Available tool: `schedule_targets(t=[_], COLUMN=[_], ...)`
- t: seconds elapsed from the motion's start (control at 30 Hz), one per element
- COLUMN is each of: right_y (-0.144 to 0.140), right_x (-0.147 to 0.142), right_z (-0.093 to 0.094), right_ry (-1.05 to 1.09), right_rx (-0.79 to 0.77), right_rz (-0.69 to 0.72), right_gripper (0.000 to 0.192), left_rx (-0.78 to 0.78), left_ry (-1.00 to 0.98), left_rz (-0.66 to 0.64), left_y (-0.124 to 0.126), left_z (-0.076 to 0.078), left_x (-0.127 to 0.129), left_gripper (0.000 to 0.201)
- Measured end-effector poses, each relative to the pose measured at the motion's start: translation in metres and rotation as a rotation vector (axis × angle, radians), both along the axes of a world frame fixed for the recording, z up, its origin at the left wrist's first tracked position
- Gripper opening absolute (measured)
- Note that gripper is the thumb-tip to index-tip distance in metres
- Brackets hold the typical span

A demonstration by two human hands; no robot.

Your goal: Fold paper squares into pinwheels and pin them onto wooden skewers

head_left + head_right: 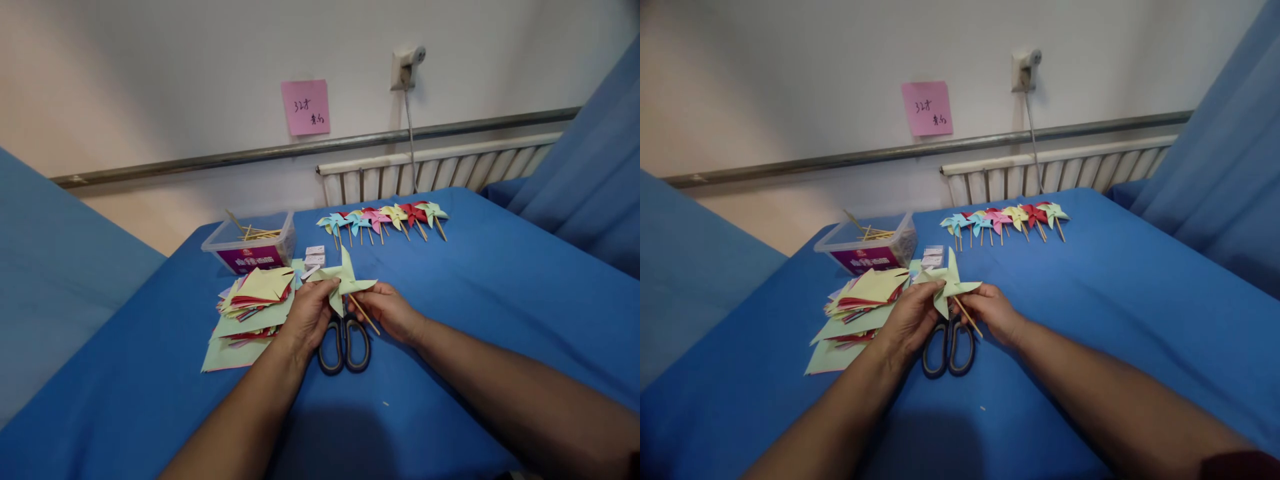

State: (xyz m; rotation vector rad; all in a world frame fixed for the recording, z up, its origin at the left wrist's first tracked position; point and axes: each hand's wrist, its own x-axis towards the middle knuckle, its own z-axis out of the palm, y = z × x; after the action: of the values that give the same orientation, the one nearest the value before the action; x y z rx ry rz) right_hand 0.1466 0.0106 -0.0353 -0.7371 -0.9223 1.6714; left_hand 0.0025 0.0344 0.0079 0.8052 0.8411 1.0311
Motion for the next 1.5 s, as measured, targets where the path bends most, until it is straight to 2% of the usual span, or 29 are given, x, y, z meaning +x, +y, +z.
schedule_targets(t=[0.07,0.17,0.5,0.8,1.07,1.4,1.5], right_y=[-0.001,-0.001,-0.005,-0.001,0.002,0.003,0.002], right_x=[-0.001,-0.002,-0.007,-0.001,-0.003,0.003,0.003], right_z=[0.001,0.002,-0.001,0.001,-0.001,0.002,0.004], right_ry=[-0.044,-0.100,-0.118,-0.244,-0.214,-0.111,-0.082], right_rx=[0.044,0.078,0.055,0.174,0.120,0.006,-0.012], right_rz=[0.032,0.008,-0.004,-0.262,-0.259,-0.284,-0.247], right_gripper=[0.027,0.028,0.034,0.032,0.032,0.036,0.040], left_rx=[0.007,0.017,0.022,-0.064,-0.048,0.001,0.011], left_ry=[0.004,0.011,0.041,0.042,-0.020,-0.018,-0.010], left_rz=[0.004,0.027,0.055,0.099,0.090,0.187,0.210], left_y=[0.001,0.002,-0.003,-0.001,0.002,0.006,0.006], left_z=[-0.001,-0.002,0.001,-0.002,-0.005,-0.008,-0.009], left_x=[0.000,-0.001,0.002,0.002,0.000,-0.002,-0.001], left_gripper=[0.018,0.016,0.024,0.025,0.023,0.026,0.027])
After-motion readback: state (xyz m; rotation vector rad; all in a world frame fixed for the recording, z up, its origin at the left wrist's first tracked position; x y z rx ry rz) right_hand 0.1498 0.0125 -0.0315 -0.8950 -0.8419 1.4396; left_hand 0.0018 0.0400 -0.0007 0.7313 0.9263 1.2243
